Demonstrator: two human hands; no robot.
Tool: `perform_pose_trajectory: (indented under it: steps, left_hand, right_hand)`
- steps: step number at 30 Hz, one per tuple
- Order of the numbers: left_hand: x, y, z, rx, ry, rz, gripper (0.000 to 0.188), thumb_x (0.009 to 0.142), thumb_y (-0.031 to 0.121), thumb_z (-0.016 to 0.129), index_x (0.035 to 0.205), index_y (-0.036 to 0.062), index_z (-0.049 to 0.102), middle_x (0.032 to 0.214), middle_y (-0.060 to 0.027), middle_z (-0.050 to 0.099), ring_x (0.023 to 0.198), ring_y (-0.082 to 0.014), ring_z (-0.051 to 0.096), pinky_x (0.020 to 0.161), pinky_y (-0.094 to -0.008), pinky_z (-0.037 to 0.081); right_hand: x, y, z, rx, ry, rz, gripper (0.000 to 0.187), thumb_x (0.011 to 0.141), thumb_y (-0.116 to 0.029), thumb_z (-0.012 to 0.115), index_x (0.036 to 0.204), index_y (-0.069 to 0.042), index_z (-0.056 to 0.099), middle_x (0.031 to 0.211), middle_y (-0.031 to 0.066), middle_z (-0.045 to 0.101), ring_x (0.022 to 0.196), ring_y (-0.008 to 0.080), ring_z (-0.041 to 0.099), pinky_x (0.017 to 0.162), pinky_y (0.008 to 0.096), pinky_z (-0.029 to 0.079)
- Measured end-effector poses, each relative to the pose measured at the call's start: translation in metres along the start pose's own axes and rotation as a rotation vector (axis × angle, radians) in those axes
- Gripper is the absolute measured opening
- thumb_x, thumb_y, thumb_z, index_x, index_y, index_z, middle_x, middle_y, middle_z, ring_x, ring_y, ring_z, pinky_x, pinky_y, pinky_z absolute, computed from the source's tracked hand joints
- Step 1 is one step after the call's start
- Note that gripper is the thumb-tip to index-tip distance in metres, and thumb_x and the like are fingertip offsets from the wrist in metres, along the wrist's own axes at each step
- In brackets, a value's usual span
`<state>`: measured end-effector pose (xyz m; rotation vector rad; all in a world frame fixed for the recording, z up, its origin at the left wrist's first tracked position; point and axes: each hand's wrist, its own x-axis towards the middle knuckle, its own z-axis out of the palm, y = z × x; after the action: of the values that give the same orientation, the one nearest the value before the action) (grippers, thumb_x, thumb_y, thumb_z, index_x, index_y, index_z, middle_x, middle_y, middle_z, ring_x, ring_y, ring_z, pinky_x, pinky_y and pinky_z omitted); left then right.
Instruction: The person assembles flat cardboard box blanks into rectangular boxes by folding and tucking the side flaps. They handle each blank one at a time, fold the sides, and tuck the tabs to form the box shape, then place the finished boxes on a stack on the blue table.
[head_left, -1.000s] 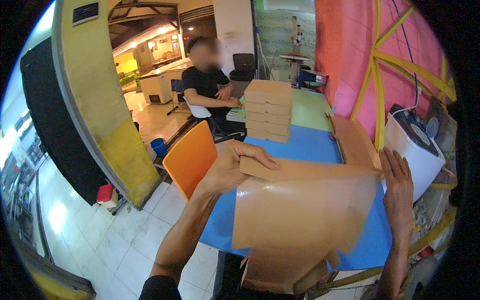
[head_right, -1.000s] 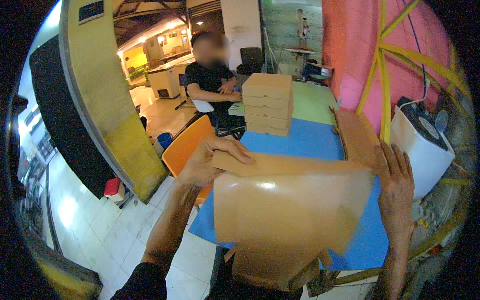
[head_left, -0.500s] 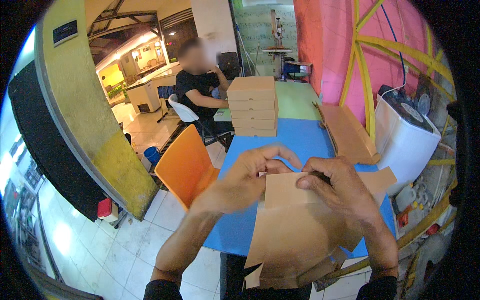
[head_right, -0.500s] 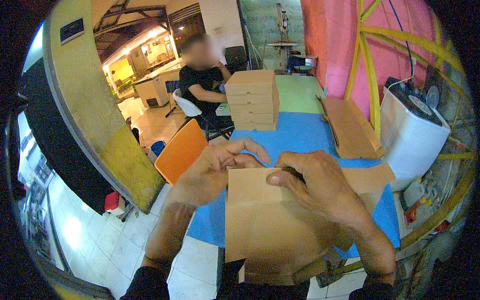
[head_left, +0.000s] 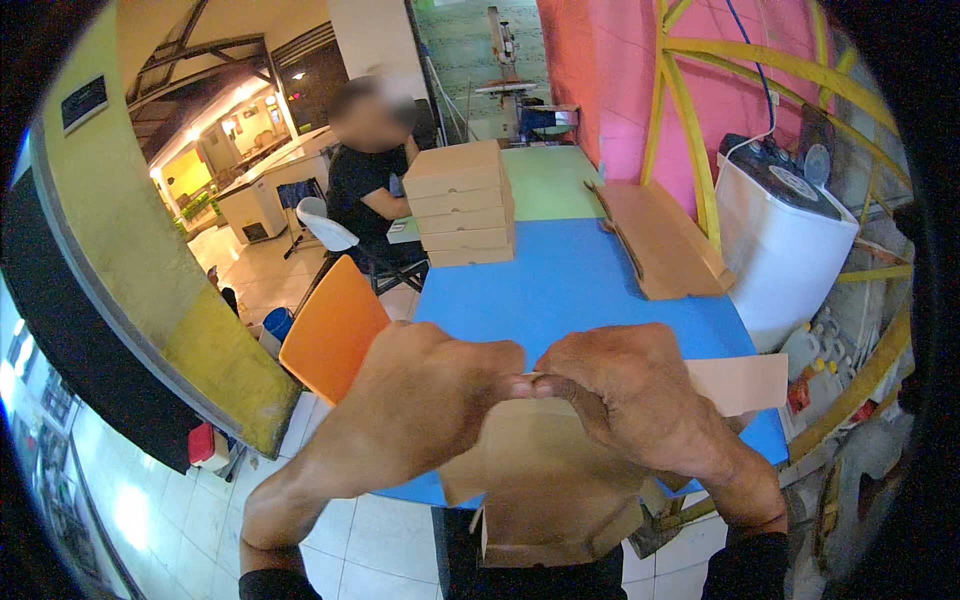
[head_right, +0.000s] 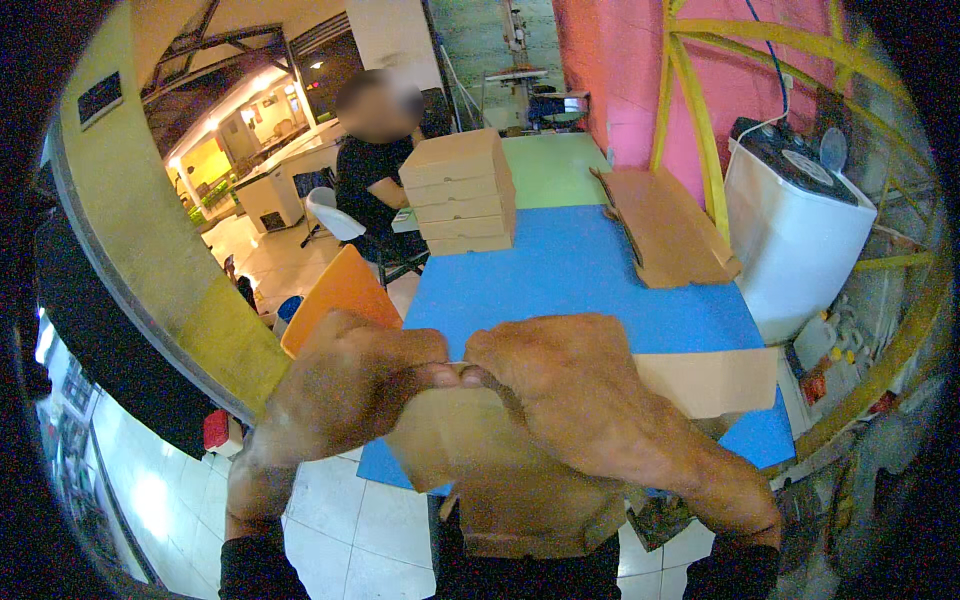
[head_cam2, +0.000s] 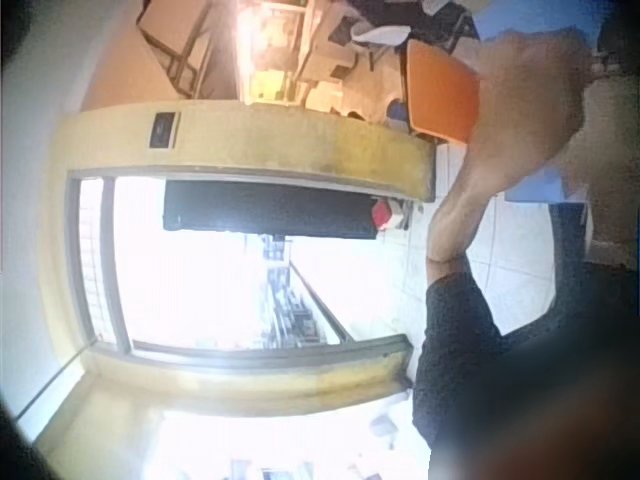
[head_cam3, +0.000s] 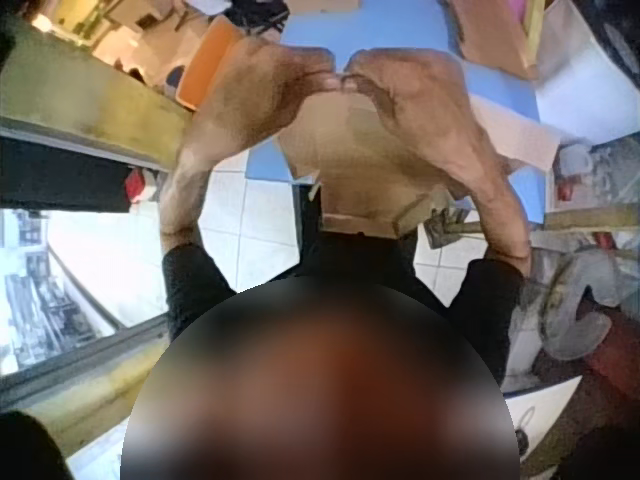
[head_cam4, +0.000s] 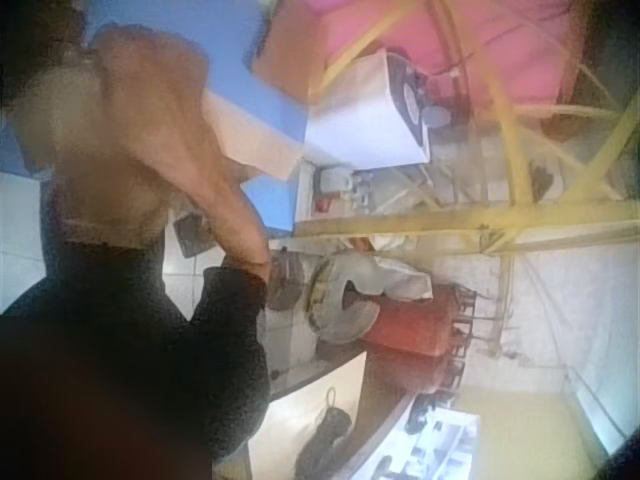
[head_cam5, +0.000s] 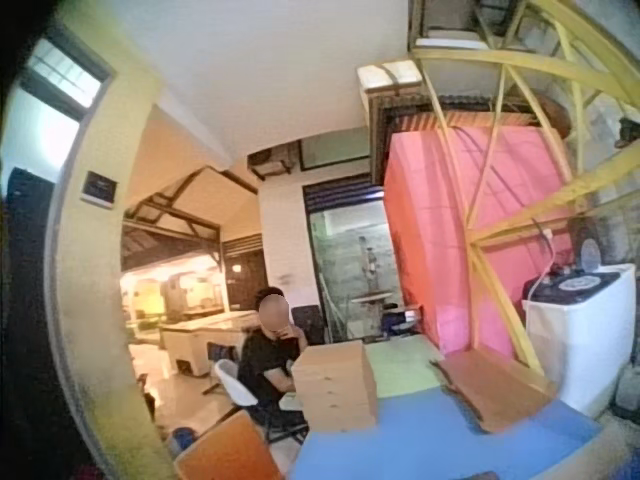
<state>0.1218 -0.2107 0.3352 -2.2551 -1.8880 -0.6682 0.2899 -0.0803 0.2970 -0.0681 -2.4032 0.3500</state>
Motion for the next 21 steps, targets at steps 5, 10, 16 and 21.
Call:
perform_pose_trajectory:
  steps: [5, 10, 16, 21]
  left_hand:
    - [-0.014, -0.011, -0.016, -0.025, -0.012, -0.043, 0.01, 0.084, 0.014, 0.069, 0.078, 0.0072, 0.064, 0.063, -0.0176, 0.057, 0.061, -0.0365, 0.06, 0.056, -0.0423, 0.045]
    - [-0.029, -0.04, -0.025, -0.154, -0.033, -0.218, 0.014, 0.086, 0.012, 0.067, 0.076, 0.0023, 0.063, 0.063, -0.0124, 0.058, 0.059, -0.0221, 0.06, 0.058, -0.0312, 0.046]
    - [-0.041, -0.121, -0.011, -0.169, 0.138, -0.432, 0.023, 0.092, 0.014, 0.059, 0.074, 0.001, 0.061, 0.059, 0.0016, 0.053, 0.054, -0.01, 0.047, 0.053, -0.0291, 0.041]
    - [-0.079, -0.239, 0.024, -0.41, 0.255, -0.752, 0.024, 0.093, 0.014, 0.057, 0.074, 0.0, 0.062, 0.063, 0.0021, 0.055, 0.058, -0.0105, 0.047, 0.056, -0.0325, 0.043]
  right_hand:
    - [-0.017, 0.005, -0.019, -0.045, -0.052, 0.075, 0.005, 0.076, -0.004, 0.069, 0.081, -0.003, 0.066, 0.073, 0.0116, 0.065, 0.067, 0.0305, 0.064, 0.06, 0.0394, 0.05]
    - [-0.031, 0.031, -0.037, -0.081, -0.101, 0.214, 0.004, 0.076, 0.0, 0.067, 0.079, -0.001, 0.066, 0.076, 0.0121, 0.067, 0.072, 0.0302, 0.067, 0.064, 0.0382, 0.052]
    - [-0.029, 0.085, -0.052, -0.227, 0.142, 0.476, 0.019, 0.081, -0.003, 0.066, 0.1, 0.0, 0.069, 0.092, 0.0149, 0.071, 0.087, 0.0218, 0.07, 0.08, 0.0334, 0.054]
    - [-0.042, 0.115, -0.051, -0.067, 0.279, 0.365, 0.04, 0.089, -0.016, 0.066, 0.125, -0.002, 0.058, 0.123, 0.0178, 0.063, 0.106, 0.0209, 0.063, 0.09, 0.0352, 0.05]
